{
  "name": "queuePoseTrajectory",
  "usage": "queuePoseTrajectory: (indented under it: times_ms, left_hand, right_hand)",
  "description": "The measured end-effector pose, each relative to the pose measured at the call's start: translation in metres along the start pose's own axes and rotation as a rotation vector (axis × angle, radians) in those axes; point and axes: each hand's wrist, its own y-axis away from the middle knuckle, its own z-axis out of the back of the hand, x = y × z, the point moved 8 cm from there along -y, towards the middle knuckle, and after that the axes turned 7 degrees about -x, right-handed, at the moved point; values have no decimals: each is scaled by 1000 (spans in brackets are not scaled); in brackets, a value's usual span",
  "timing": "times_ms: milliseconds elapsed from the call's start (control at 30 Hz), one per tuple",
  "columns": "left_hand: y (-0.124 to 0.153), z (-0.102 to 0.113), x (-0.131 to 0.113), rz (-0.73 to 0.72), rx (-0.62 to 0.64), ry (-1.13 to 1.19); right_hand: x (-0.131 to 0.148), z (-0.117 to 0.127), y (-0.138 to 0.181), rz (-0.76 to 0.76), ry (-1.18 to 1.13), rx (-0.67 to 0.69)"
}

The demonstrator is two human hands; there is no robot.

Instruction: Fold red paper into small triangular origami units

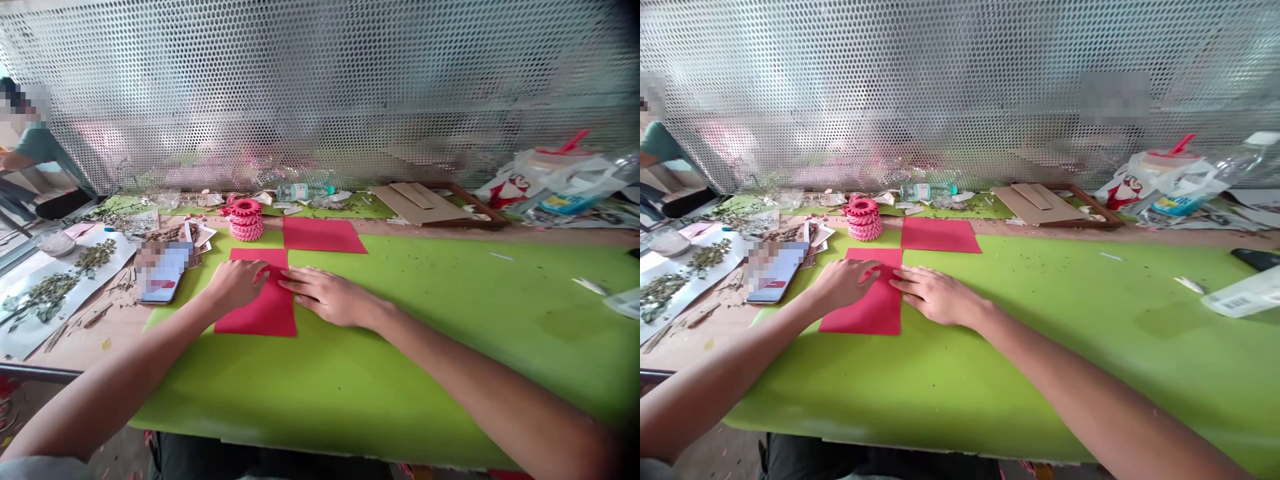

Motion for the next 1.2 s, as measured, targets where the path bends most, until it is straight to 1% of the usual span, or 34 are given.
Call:
queuePoseTrajectory:
  times_ms: [67,167,267,367,433,500,667,733,833,900,967,1100,1200]
  left_hand:
    - [-1,2,-1,-37,-15,45]
    - [1,8,-11,-178,-36,110]
    - [8,9,-29,-349,17,162]
    - [19,5,-51,-498,87,183]
    - [25,2,-61,-559,97,173]
    - [28,1,-67,-598,81,154]
    - [32,6,-72,-691,18,96]
    - [32,9,-70,-691,4,106]
    - [28,17,-63,-632,-49,198]
    - [23,23,-55,-560,-106,279]
    - [18,28,-44,-466,-130,382]
    - [7,37,-26,-312,-101,639]
    - [-1,38,-12,-216,-75,724]
  right_hand:
    - [-1,1,0,-7,13,-6]
    - [1,1,0,-12,26,-9]
    - [0,1,1,-26,28,-8]
    - [-1,-2,2,-35,17,10]
    - [-1,-3,2,-42,9,16]
    - [-1,-3,2,-42,7,16]
    - [-1,0,1,-37,4,2]
    - [-2,0,1,-35,5,-6]
    - [1,2,0,21,23,-36]
    - [5,4,-1,91,20,-85]
    - [10,7,-2,146,8,-145]
    - [14,18,-2,178,-1,-292]
    - [18,32,2,212,-60,-415]
